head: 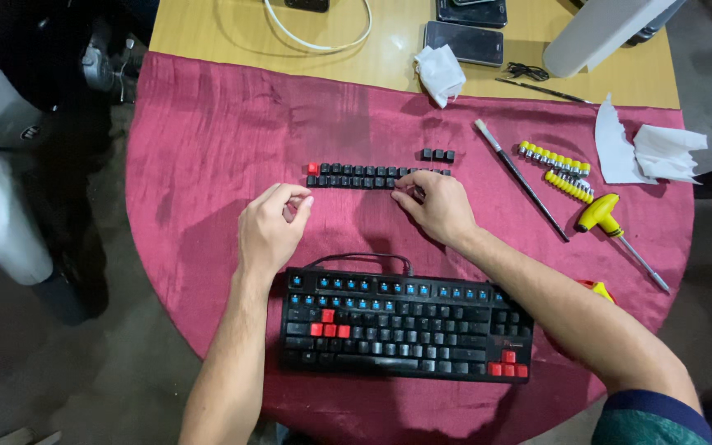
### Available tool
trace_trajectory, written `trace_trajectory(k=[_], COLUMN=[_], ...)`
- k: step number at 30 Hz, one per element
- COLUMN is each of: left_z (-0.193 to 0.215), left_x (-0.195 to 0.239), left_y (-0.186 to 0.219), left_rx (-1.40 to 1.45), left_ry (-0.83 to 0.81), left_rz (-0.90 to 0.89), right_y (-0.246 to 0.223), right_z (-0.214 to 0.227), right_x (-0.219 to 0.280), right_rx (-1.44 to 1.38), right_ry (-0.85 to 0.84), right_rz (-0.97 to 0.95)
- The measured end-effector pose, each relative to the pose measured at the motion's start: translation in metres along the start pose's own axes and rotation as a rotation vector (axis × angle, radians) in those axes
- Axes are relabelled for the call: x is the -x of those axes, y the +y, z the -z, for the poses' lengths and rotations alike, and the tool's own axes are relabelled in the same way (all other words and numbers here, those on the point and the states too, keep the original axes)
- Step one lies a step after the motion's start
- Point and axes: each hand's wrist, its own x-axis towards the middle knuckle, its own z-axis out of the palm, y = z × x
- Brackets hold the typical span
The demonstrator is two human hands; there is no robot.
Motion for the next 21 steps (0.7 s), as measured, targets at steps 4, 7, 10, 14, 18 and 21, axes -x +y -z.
trace_trajectory(k=[4,7,10,14,18,21], left_z=[0.003,0.010,0.026,0.016,-0.008,-0.014], left_x=[0.001,0.003,0.023,0.089,0.157,0.184], left_y=[0.002,0.018,0.070,0.138,0.165,0.159], left_rx=[0.002,0.069,0.235,0.539,0.707,0.826], left_ry=[0.005,0.066,0.015,-0.300,-0.197,-0.255], left_rz=[0.012,-0.083,-0.158,-0.176,-0.316,-0.124], right_y=[-0.016,-0.027,-0.042,-0.116,-0.136,-0.135], right_z=[0.015,0.036,0.060,0.084,0.068,0.060], right_x=[0.008,0.029,0.073,0.153,0.215,0.242], right_rx=[0.001,-0.162,-0.478,-0.686,-0.718,-0.696], right_ry=[0.000,0.093,0.102,0.049,0.079,0.048], right_rz=[-0.015,-0.050,0.062,0.155,0.332,0.300])
